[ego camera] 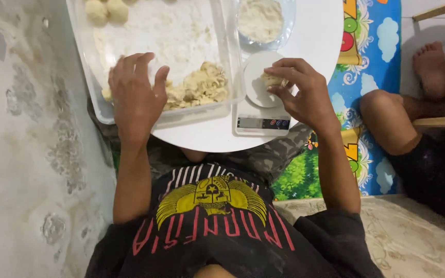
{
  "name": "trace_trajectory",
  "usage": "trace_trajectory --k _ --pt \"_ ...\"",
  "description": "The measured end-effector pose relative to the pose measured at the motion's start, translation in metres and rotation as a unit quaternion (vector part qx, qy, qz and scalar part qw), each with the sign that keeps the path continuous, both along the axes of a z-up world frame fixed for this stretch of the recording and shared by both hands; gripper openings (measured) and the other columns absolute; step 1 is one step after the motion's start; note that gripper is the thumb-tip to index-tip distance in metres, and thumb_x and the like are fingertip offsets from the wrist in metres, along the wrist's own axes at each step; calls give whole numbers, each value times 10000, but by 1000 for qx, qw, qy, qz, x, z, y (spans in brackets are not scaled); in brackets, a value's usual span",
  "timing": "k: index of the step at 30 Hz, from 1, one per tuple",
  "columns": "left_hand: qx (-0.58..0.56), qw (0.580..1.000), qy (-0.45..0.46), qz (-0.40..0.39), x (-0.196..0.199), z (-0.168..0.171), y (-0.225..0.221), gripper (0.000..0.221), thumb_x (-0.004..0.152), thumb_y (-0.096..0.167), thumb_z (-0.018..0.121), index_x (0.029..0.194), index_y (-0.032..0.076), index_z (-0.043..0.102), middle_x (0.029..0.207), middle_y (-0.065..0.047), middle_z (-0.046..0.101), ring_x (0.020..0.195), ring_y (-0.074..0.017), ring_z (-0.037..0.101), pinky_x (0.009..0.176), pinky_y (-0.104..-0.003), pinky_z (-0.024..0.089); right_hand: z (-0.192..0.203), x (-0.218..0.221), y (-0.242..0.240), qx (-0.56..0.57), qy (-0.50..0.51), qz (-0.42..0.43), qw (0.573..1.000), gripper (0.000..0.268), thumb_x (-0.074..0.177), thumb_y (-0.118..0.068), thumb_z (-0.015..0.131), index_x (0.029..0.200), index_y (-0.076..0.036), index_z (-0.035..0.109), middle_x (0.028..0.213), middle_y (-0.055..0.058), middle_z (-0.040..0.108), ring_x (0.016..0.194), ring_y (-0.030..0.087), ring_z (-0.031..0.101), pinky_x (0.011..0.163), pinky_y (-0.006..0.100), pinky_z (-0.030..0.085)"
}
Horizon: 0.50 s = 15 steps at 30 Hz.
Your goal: The person is portioning dough, weighing it on a digital scale, and rolling it into small balls before placing them in a storage tray.
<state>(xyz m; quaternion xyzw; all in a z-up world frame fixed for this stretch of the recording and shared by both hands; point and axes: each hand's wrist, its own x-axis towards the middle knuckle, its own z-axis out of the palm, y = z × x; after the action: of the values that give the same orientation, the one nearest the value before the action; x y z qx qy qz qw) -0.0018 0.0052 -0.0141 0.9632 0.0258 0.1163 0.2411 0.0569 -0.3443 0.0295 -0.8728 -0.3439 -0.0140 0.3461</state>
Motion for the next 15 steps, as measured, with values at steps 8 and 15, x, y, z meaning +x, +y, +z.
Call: trace_trajectory --k 8,15 --pt "-46 997 48 -29 3 -2 4 363 1129 313 563 1319 18 659 1102 -118 738 974 -358 666 854 -551 478 -13 -8 -13 -60 -31 -59 996 431 982 -177 819 1376 -76 676 1399 167 651 1227 364 554 956 501 487" --pt "-47 998 4 -33 0 -6 5 318 1137 279 570 1275 10 668 1046 -90 750 948 -329 698 828 -544 500 0 -31 -26 -51 -81 -85 992 246 1071 -76 740 1313 -41 711 1341 186 680 1217 370 611 993 490 507"
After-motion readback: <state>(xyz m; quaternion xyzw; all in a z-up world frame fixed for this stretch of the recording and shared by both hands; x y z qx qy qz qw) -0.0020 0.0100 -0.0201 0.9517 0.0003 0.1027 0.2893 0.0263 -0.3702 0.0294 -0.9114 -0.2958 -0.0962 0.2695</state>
